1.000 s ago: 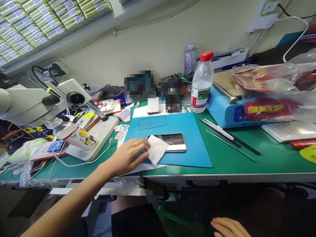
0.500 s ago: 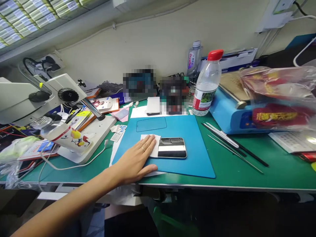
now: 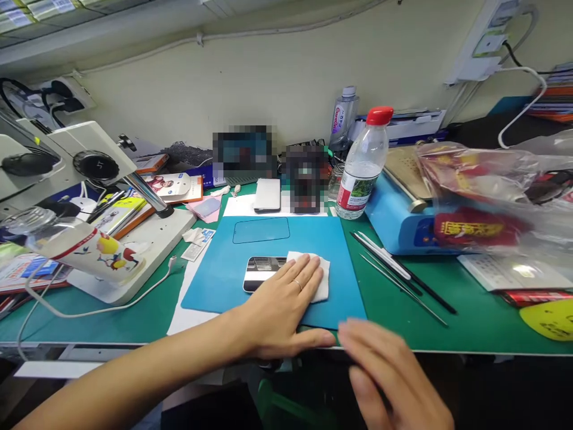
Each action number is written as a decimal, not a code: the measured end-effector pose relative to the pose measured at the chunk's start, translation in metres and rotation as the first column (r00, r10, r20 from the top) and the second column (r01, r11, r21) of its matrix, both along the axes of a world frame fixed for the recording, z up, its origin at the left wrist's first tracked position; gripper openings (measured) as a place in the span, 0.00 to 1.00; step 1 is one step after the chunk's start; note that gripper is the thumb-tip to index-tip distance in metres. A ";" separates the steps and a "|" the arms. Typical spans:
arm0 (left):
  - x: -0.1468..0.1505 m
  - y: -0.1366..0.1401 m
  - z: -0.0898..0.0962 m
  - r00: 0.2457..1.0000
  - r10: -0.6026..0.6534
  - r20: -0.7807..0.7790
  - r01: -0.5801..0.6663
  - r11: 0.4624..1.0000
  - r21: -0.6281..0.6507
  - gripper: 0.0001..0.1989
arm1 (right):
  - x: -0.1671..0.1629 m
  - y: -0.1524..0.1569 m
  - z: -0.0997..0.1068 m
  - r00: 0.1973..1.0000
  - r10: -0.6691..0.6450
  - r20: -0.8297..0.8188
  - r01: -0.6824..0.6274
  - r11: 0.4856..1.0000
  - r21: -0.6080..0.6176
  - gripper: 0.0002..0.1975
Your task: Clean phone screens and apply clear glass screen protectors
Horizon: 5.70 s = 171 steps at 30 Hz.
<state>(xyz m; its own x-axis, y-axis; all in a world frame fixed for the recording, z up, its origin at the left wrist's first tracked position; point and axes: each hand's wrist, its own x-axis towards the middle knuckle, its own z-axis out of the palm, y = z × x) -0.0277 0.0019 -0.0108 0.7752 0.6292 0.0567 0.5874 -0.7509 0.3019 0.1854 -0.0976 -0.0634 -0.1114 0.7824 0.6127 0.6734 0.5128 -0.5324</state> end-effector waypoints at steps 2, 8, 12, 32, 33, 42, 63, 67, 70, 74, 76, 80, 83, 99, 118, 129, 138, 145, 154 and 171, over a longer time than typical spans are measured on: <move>-0.007 -0.005 -0.001 1.000 -0.002 -0.014 0.001 1.000 -0.011 0.49 | -0.010 0.038 0.023 0.998 -0.064 0.007 0.064 0.993 -0.097 0.17; -0.064 -0.023 -0.009 0.980 0.148 -0.134 -0.145 0.989 0.033 0.43 | -0.012 0.094 0.032 0.992 -0.051 0.111 0.094 0.901 -0.423 0.23; -0.086 -0.032 -0.015 0.952 0.267 -0.149 -0.252 0.961 0.110 0.41 | -0.006 0.089 0.025 0.972 0.040 0.231 0.074 0.883 -0.463 0.31; 0.002 -0.025 -0.003 0.987 0.102 -0.121 -0.104 0.995 -0.006 0.44 | -0.007 0.086 0.028 0.985 0.081 0.150 -0.012 0.909 -0.417 0.29; -0.004 -0.029 -0.003 0.987 0.101 -0.127 -0.102 0.995 -0.001 0.43 | -0.007 0.085 0.028 0.986 0.083 0.146 -0.016 0.911 -0.413 0.29; -0.053 -0.031 -0.013 0.924 0.337 -0.180 -0.321 0.940 0.115 0.38 | -0.009 0.085 0.031 0.985 0.079 0.153 0.011 0.860 -0.511 0.31; -0.061 -0.036 -0.018 0.901 0.417 -0.119 -0.410 0.909 0.079 0.43 | -0.007 0.090 0.022 0.996 -0.007 0.084 0.047 0.876 -0.480 0.26; -0.043 -0.019 -0.014 0.893 0.437 -0.108 -0.433 0.900 0.057 0.46 | -0.009 0.091 0.027 0.996 0.008 0.084 0.038 0.850 -0.525 0.26; -0.011 -0.008 -0.012 0.914 0.402 -0.055 -0.400 0.916 0.036 0.49 | -0.009 0.092 0.027 0.999 0.002 0.054 0.027 0.849 -0.527 0.28; 0.026 -0.003 -0.006 0.953 0.301 -0.041 -0.300 0.953 0.033 0.48 | -0.005 0.094 0.021 1.000 -0.004 -0.023 -0.008 0.865 -0.501 0.29; 0.035 -0.006 -0.004 0.960 0.276 -0.046 -0.274 0.961 0.042 0.46 | -0.003 0.095 0.018 0.997 -0.001 -0.073 -0.036 0.866 -0.499 0.30; 0.029 -0.025 -0.005 0.965 0.262 0.002 -0.262 0.964 0.041 0.45 | -0.002 0.095 0.015 0.993 0.013 -0.117 -0.070 0.865 -0.497 0.29; 0.009 -0.042 -0.010 0.966 0.257 0.027 -0.258 0.966 0.021 0.47 | -0.003 0.094 0.016 0.995 0.011 -0.102 -0.061 0.859 -0.508 0.30; -0.040 -0.011 -0.009 0.887 0.438 -0.144 -0.436 0.899 0.049 0.46 | -0.007 0.090 0.024 0.999 0.007 -0.053 -0.034 0.837 -0.546 0.29; -0.030 -0.060 -0.014 0.928 0.353 -0.120 -0.343 0.935 0.093 0.41 | -0.004 0.090 0.019 0.984 0.000 -0.179 -0.099 0.832 -0.545 0.29; -0.015 -0.011 -0.006 0.904 0.397 -0.158 -0.393 0.918 0.061 0.44 | -0.003 0.093 0.020 0.985 0.010 -0.170 -0.104 0.824 -0.557 0.30; 0.034 -0.040 -0.005 0.965 0.254 -0.069 -0.249 0.965 0.078 0.46 | -0.005 0.093 0.020 0.979 0.004 -0.205 -0.116 0.835 -0.538 0.29; -0.032 -0.051 -0.012 0.916 0.380 -0.128 -0.373 0.925 0.075 0.43 | -0.004 0.093 0.021 0.987 -0.013 -0.163 -0.080 0.832 -0.550 0.30; -0.015 -0.016 -0.010 0.890 0.442 -0.107 -0.432 0.895 0.106 0.46 | -0.004 0.096 0.019 0.985 0.005 -0.175 -0.095 0.854 -0.512 0.29; -0.032 -0.051 -0.013 0.919 0.379 -0.111 -0.368 0.923 0.111 0.42 | -0.006 0.090 0.030 0.974 -0.050 -0.220 -0.082 0.831 -0.550 0.33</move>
<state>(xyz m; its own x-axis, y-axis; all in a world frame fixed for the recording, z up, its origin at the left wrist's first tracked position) -0.0595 -0.0488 -0.0243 0.4888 0.8715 0.0402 0.8594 -0.4889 0.1494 0.1795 -0.0077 -0.0331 -0.0435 0.9952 0.0878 0.5019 0.0978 -0.8594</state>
